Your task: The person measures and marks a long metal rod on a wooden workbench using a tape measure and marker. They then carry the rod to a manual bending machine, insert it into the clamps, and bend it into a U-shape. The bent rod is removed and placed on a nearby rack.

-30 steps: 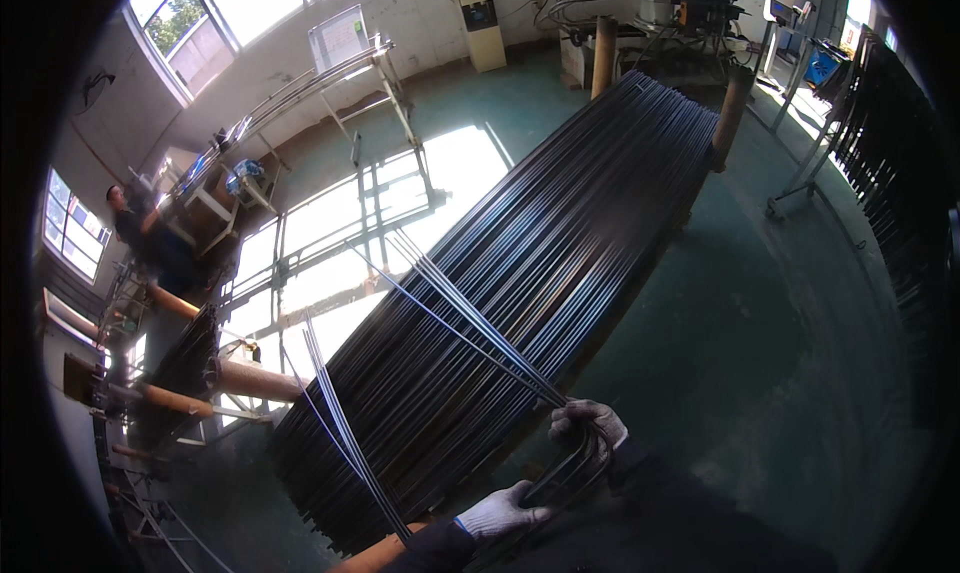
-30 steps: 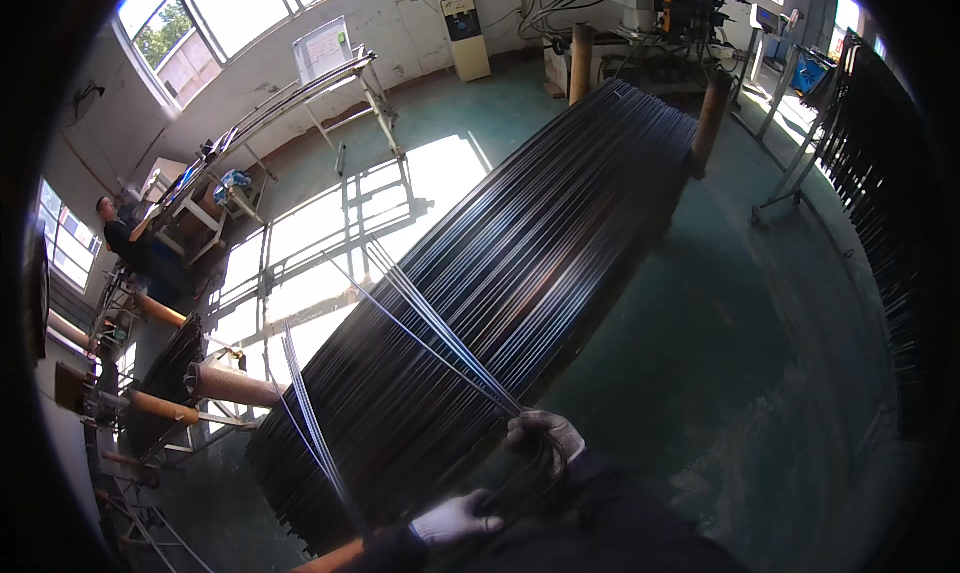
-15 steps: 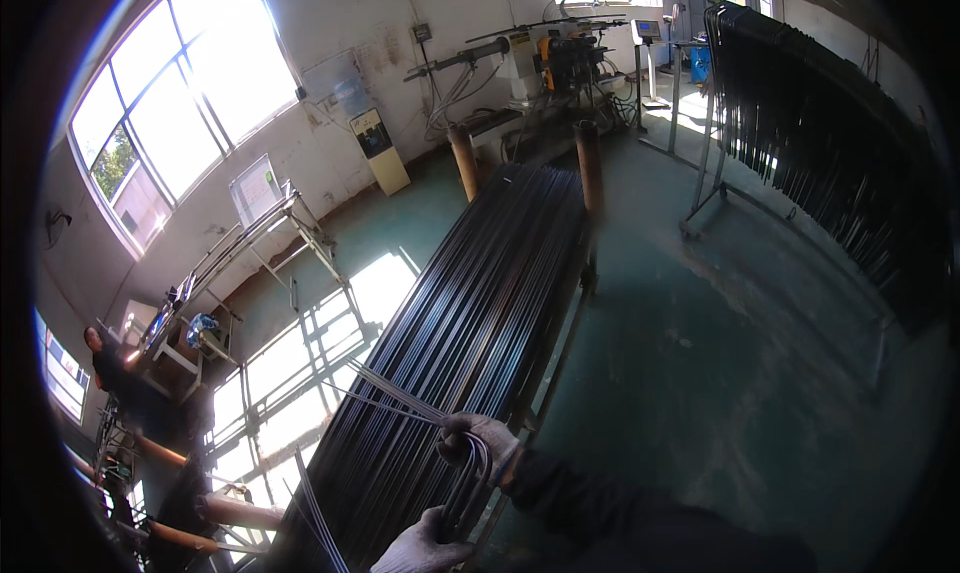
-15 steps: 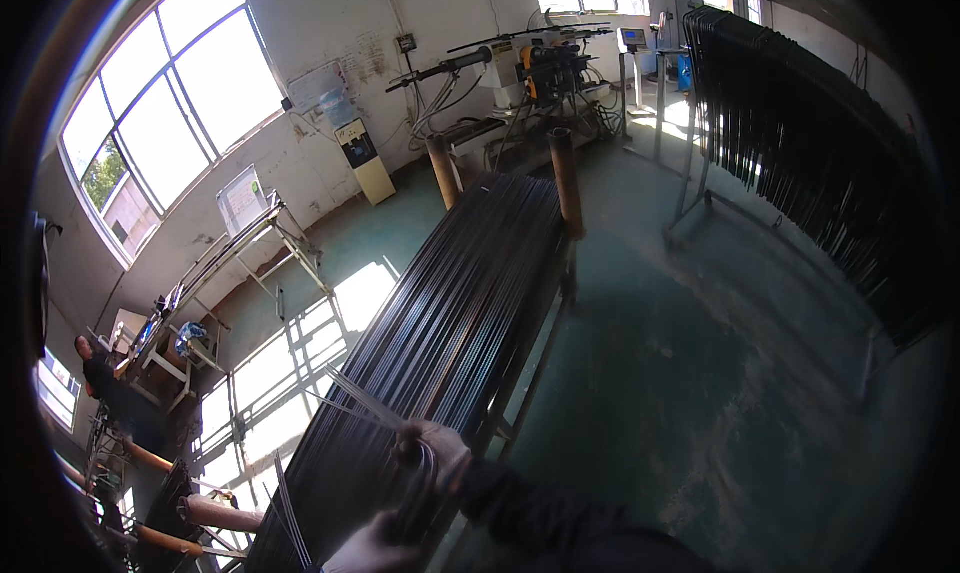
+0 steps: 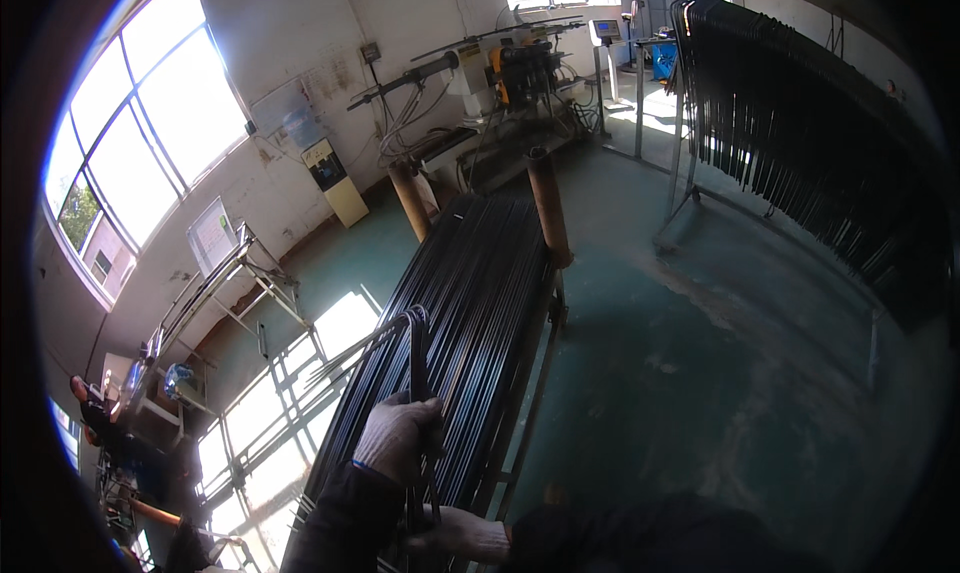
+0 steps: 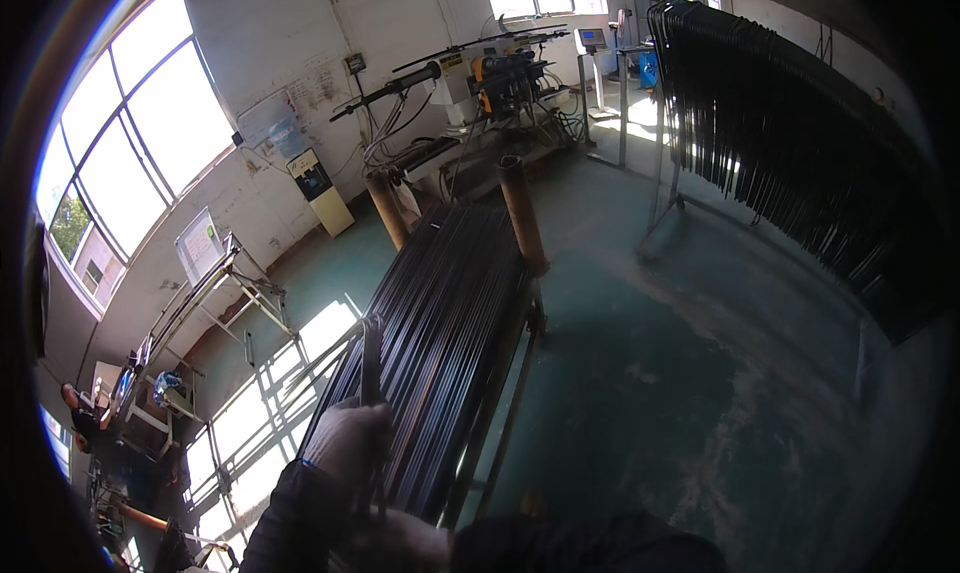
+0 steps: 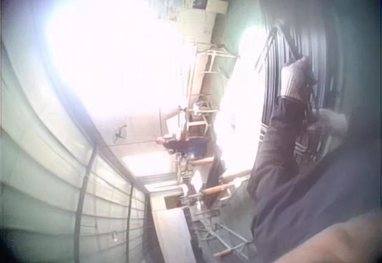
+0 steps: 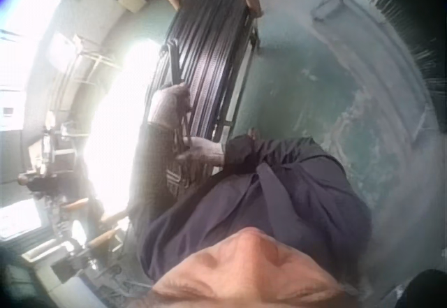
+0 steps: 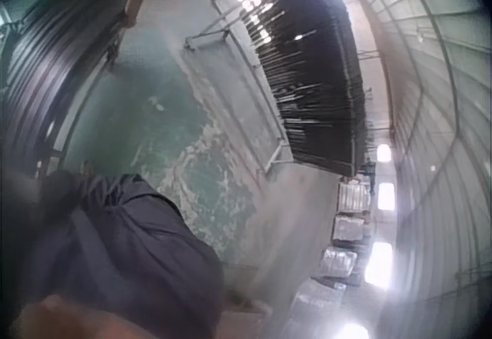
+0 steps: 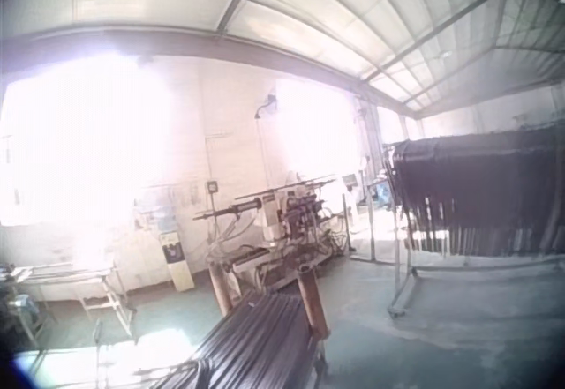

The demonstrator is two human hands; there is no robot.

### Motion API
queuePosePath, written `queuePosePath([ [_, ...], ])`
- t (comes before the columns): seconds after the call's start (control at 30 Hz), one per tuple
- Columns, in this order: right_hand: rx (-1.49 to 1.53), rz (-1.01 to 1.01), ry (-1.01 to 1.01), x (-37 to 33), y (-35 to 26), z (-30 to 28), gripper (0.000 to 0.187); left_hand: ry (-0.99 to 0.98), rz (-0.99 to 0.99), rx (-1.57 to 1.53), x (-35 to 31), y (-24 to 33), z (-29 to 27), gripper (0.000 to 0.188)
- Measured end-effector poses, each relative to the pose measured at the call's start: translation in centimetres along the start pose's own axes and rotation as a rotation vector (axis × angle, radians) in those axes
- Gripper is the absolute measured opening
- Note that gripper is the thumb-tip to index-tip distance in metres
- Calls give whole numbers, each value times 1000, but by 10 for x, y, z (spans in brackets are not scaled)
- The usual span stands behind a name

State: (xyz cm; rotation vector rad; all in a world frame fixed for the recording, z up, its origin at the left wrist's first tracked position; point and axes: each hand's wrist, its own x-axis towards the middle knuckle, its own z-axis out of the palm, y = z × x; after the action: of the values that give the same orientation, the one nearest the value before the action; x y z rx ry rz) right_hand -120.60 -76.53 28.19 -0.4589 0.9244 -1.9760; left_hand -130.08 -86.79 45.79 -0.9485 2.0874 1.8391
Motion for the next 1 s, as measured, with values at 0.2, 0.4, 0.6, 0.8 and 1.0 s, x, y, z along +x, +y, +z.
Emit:
queuePosePath([
  [0.2,-165,191,-152,31,-193,-100,43,-249,174,-301,90,145,68,24],
  [0.4,-175,-26,-320,12,-394,-210,19,-164,706,-417,79,287,197,21],
  [0.6,-413,-94,-394,-6,-612,-280,16,-225,1279,-297,91,433,294,30],
  [0.8,-638,-539,-338,31,-752,-400,29,-494,1470,-76,172,582,387,36],
  [1.0,-684,-609,-178,91,-852,-540,28,-653,1598,-109,298,660,496,32],
])
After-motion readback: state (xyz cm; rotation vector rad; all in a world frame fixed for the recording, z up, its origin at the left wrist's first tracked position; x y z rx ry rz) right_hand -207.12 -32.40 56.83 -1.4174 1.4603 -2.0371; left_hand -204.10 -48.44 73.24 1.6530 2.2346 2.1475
